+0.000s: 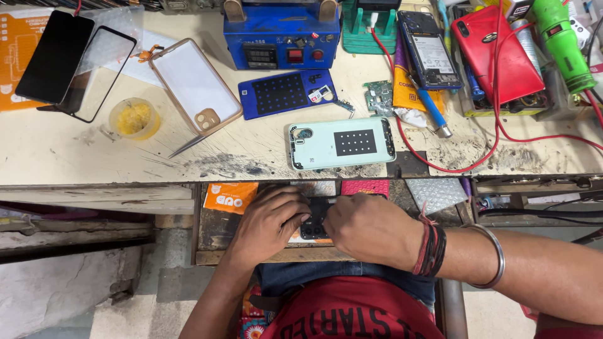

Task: The person peels the back cover off a mint-green smartphone, removes it, and works on the exposed internal components on the bench, using a small pry tool on the internals while the back cover rests on the workbench.

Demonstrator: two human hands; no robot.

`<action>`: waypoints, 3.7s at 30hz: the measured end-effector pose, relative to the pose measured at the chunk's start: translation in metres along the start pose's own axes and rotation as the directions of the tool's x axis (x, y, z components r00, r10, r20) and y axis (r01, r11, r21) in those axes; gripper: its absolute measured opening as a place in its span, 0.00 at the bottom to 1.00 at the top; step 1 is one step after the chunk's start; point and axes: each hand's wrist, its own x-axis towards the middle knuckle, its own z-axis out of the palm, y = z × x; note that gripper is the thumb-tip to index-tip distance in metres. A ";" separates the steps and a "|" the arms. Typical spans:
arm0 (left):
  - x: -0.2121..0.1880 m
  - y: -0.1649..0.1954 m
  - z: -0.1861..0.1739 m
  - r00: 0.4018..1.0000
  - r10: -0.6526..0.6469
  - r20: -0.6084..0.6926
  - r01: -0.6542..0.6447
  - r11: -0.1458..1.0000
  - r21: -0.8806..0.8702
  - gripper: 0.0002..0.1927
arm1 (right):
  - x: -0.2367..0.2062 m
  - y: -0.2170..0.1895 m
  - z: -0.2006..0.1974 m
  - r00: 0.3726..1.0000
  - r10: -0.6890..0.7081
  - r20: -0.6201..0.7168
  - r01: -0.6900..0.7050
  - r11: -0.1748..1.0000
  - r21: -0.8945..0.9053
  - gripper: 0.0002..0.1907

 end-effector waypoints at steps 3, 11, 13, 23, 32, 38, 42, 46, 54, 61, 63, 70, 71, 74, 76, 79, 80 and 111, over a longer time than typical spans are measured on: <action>0.000 -0.002 0.002 0.997 0.066 -0.047 -0.066 0.998 0.004 0.07 | -0.001 0.000 -0.001 0.991 -0.013 -0.134 0.012 1.000 -0.008 0.08; -0.002 -0.005 0.003 0.999 0.045 -0.012 -0.045 0.999 0.015 0.07 | -0.005 0.002 0.002 0.996 0.003 -0.089 0.001 0.999 0.049 0.08; -0.001 -0.004 0.002 1.000 0.005 0.006 -0.005 1.000 0.006 0.08 | -0.004 0.001 0.002 0.993 0.096 -0.068 -0.093 0.994 0.050 0.09; 0.000 -0.001 0.003 1.000 0.017 -0.009 -0.017 1.000 0.016 0.09 | -0.004 0.002 -0.001 0.997 0.070 -0.030 -0.066 0.992 0.104 0.08; 0.000 -0.003 0.001 0.999 0.038 0.030 -0.038 0.999 -0.013 0.07 | -0.004 0.003 -0.004 0.993 0.073 -0.088 -0.065 0.993 0.099 0.08; 0.001 -0.003 0.002 0.999 0.052 0.004 -0.052 0.999 -0.006 0.08 | -0.005 0.004 -0.003 0.996 0.091 -0.002 -0.090 0.987 0.132 0.07; 0.000 -0.004 0.001 0.997 0.071 0.013 -0.071 0.997 -0.008 0.07 | -0.006 0.005 -0.004 0.993 0.085 -0.086 -0.075 0.990 0.117 0.07; 0.001 -0.006 0.001 0.998 0.065 0.005 -0.065 0.998 -0.019 0.07 | -0.007 0.006 -0.005 0.996 0.057 -0.066 -0.049 0.992 0.119 0.08; -0.003 -0.012 0.008 0.995 0.097 -0.038 -0.098 0.995 -0.021 0.06 | -0.015 0.008 0.000 0.995 0.104 -0.002 -0.103 0.987 0.120 0.07; -0.004 -0.014 0.007 0.994 0.072 -0.082 -0.080 0.992 -0.102 0.07 | -0.037 0.013 0.011 0.944 0.238 -0.227 -0.168 0.943 0.287 0.16; -0.004 -0.013 0.007 0.994 0.056 -0.093 -0.068 0.988 -0.140 0.07 | -0.039 0.007 0.019 0.907 0.364 -0.213 -0.261 0.882 0.393 0.15; -0.004 -0.010 0.005 0.995 0.002 -0.097 -0.028 0.962 -0.273 0.07 | -0.031 -0.012 0.044 0.724 0.671 -0.159 -0.421 0.614 0.668 0.10; -0.004 -0.010 0.006 0.996 -0.009 -0.087 -0.015 0.962 -0.274 0.07 | -0.029 -0.013 0.045 0.716 0.679 -0.161 -0.421 0.604 0.676 0.09; -0.005 -0.011 0.006 0.996 -0.029 -0.080 0.006 0.962 -0.272 0.07 | -0.023 -0.016 0.047 0.692 0.705 -0.156 -0.416 0.566 0.712 0.09; -0.006 -0.011 0.007 0.996 -0.027 -0.080 0.005 0.967 -0.253 0.07 | -0.021 -0.019 0.047 0.684 0.719 -0.124 -0.408 0.518 0.752 0.08; -0.009 -0.013 0.007 0.995 -0.012 -0.099 -0.010 0.976 -0.218 0.06 | -0.019 -0.021 0.046 0.682 0.720 -0.128 -0.390 0.506 0.769 0.08; -0.010 -0.013 0.008 0.993 -0.014 -0.114 -0.012 0.975 -0.223 0.06 | -0.020 -0.021 0.045 0.680 0.723 -0.125 -0.398 0.507 0.765 0.08; -0.001 -0.009 0.007 0.992 0.113 -0.053 -0.115 0.993 -0.037 0.11 | -0.006 -0.034 0.002 0.980 0.064 0.186 -0.069 0.997 0.017 0.08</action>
